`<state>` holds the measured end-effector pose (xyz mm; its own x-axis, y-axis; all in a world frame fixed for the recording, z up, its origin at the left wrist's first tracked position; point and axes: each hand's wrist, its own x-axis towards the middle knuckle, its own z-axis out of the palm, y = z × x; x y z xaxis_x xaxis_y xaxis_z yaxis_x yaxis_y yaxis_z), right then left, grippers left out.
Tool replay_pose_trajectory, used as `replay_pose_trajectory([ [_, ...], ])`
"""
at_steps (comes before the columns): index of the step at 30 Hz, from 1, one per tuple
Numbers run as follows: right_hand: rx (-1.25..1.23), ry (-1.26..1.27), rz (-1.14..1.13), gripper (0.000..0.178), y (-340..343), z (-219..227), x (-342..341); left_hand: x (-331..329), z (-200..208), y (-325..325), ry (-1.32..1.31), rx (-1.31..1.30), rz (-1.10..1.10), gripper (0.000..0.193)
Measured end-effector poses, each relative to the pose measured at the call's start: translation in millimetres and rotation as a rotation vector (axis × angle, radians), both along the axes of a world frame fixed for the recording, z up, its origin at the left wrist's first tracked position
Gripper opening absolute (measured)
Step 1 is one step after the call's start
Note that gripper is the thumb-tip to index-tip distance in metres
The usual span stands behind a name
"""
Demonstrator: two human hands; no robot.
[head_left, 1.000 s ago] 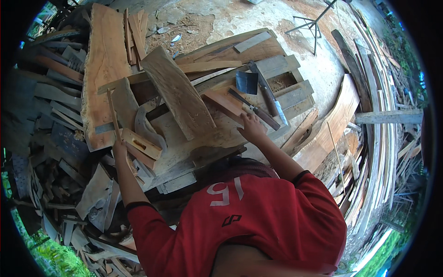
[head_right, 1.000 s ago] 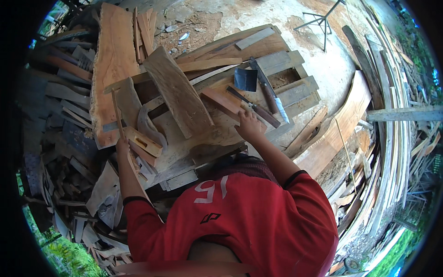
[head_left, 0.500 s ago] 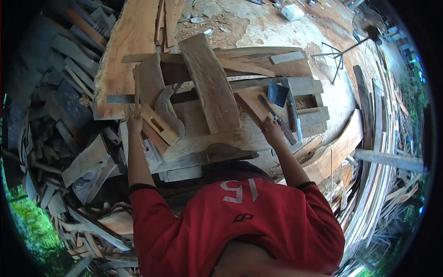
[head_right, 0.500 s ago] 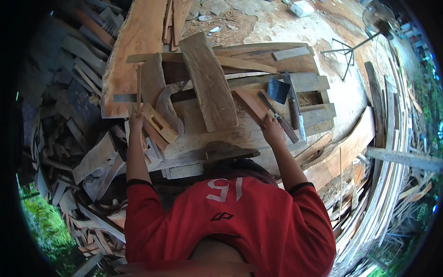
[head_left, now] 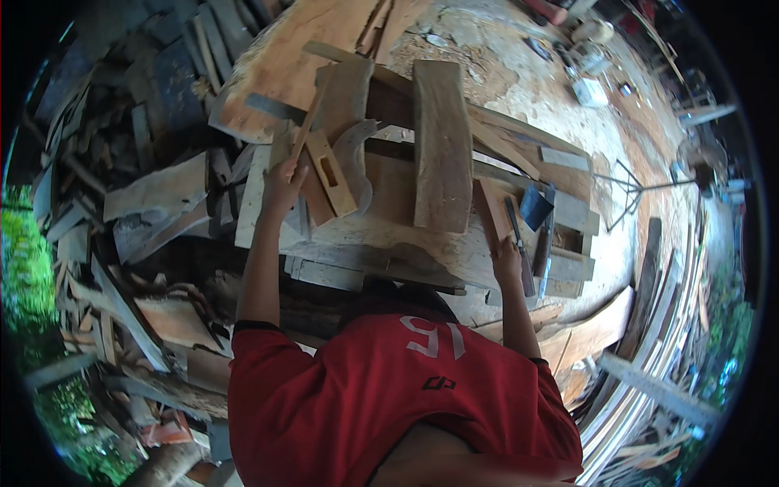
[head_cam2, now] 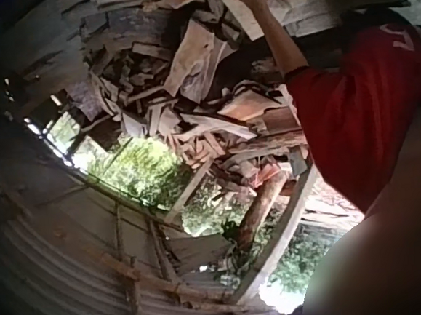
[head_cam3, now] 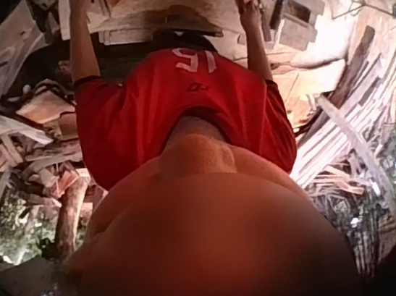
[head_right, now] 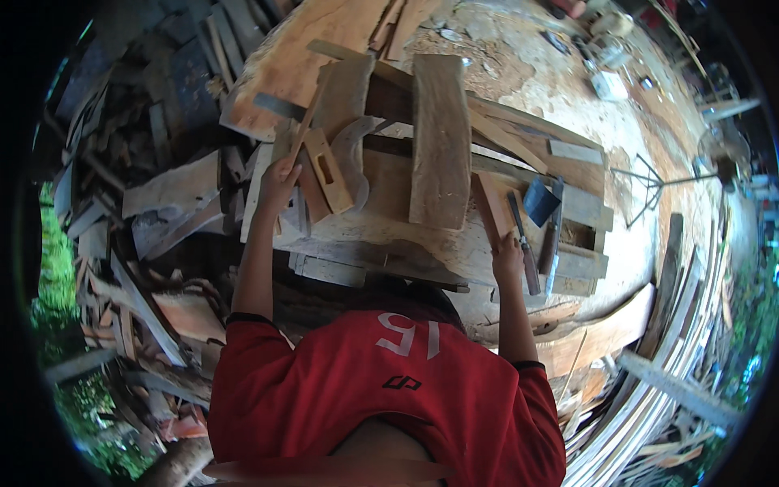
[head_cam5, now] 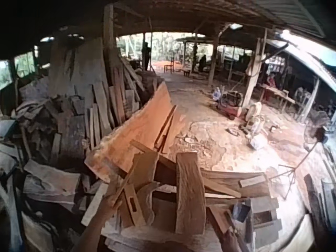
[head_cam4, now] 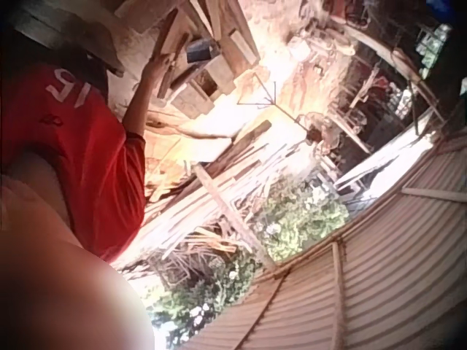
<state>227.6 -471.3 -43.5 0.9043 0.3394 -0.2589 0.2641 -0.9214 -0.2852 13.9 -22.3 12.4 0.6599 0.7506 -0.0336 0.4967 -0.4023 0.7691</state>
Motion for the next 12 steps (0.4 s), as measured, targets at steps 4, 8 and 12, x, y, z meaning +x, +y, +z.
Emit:
replay_pose_trajectory([
  [4, -0.032, -0.052, 0.078, 0.062, 4.0, -3.6, 3.3, -40.9, -18.0, -26.5, -0.032, -0.047, 0.078, 0.045],
  [8, -0.069, -0.045, 0.076, 0.067, 2.4, -13.7, 9.0, -67.9, -53.6, -55.6, -0.017, -0.054, 0.068, 0.042],
  [12, 0.010, -0.122, 0.066, 0.078, -1.0, -38.9, 23.2, -69.2, -43.4, -78.0, 0.148, -0.167, 0.100, 0.050],
])
